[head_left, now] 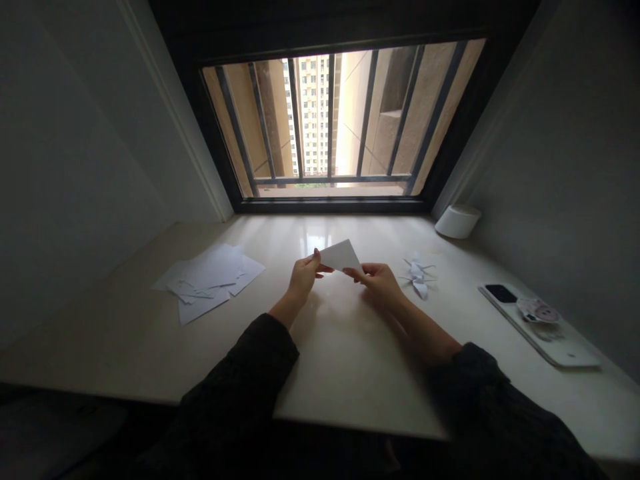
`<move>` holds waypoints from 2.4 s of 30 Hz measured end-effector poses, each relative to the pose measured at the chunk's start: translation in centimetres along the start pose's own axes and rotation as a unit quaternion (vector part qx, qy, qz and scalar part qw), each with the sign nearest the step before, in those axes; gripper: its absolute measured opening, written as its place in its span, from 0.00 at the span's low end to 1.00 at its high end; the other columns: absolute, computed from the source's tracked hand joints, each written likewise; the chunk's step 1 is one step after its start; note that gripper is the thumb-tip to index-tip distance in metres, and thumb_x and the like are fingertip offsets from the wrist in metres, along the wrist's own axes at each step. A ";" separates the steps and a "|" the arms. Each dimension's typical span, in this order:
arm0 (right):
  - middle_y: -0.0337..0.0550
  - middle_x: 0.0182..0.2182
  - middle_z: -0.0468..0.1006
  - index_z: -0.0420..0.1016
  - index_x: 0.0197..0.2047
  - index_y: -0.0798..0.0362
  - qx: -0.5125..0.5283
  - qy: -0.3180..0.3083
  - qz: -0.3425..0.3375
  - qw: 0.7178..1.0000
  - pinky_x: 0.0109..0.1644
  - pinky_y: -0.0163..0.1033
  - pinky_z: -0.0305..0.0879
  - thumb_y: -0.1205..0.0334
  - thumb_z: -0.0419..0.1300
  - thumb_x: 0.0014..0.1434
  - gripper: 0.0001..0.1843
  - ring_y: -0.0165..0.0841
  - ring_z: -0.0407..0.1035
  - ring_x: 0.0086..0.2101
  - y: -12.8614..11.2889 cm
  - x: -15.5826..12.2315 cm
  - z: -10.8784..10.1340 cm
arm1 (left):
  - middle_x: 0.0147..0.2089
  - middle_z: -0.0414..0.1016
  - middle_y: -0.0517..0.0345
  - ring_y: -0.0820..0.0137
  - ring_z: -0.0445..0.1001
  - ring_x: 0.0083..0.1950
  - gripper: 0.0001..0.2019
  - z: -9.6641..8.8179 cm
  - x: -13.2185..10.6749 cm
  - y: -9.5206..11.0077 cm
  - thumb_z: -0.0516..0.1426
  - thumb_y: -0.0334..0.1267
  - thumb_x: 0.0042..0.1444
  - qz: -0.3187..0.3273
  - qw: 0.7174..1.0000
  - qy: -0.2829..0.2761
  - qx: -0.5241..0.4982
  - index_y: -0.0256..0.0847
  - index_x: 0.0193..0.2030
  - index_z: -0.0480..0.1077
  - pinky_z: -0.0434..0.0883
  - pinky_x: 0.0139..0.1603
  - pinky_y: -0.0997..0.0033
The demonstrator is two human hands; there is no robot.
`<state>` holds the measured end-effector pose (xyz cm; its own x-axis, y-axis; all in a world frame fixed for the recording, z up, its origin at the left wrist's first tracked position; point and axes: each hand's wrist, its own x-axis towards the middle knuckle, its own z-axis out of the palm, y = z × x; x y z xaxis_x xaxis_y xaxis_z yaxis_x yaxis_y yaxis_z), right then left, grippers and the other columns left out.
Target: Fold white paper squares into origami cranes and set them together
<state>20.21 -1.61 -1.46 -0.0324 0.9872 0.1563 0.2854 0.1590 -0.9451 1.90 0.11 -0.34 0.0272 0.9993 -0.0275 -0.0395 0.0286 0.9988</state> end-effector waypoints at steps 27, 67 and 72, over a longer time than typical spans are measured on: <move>0.44 0.21 0.77 0.79 0.23 0.56 0.122 0.095 0.070 0.986 0.28 0.36 0.59 0.44 0.67 0.42 0.20 0.29 0.63 0.22 1.1 0.8 0.2 | 0.36 0.80 0.42 0.60 0.78 0.37 0.28 0.1 -0.4 -0.1 0.49 0.60 0.55 -0.017 0.999 0.019 -0.047 0.33 0.35 0.74 0.66 0.36 0.66; 0.46 0.40 0.77 0.75 0.51 0.44 -0.156 0.136 -0.222 0.953 0.40 0.44 0.69 0.52 0.60 0.56 0.19 0.39 0.68 0.39 -1.0 0.8 1.6 | 0.32 0.78 0.49 0.67 0.75 0.32 0.22 -2.0 -0.3 1.2 0.60 0.54 0.47 0.004 0.999 0.007 0.054 0.35 0.37 0.78 0.67 0.30 0.71; 0.44 0.39 0.78 0.75 0.50 0.41 -0.209 0.135 -0.280 0.927 0.43 0.45 0.67 0.54 0.61 0.57 0.17 0.39 0.68 0.39 -0.5 0.5 1.1 | 0.29 0.77 0.49 0.67 0.74 0.29 0.22 -2.2 -0.3 1.1 0.59 0.55 0.48 0.010 0.999 0.005 0.052 0.34 0.35 0.78 0.67 0.28 0.71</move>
<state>18.97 -1.22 -1.24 -0.0629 0.7033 0.7081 0.6439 0.5707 -0.5096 -0.30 -0.07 0.70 0.0172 0.9998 -0.0078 0.0647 0.0067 0.9979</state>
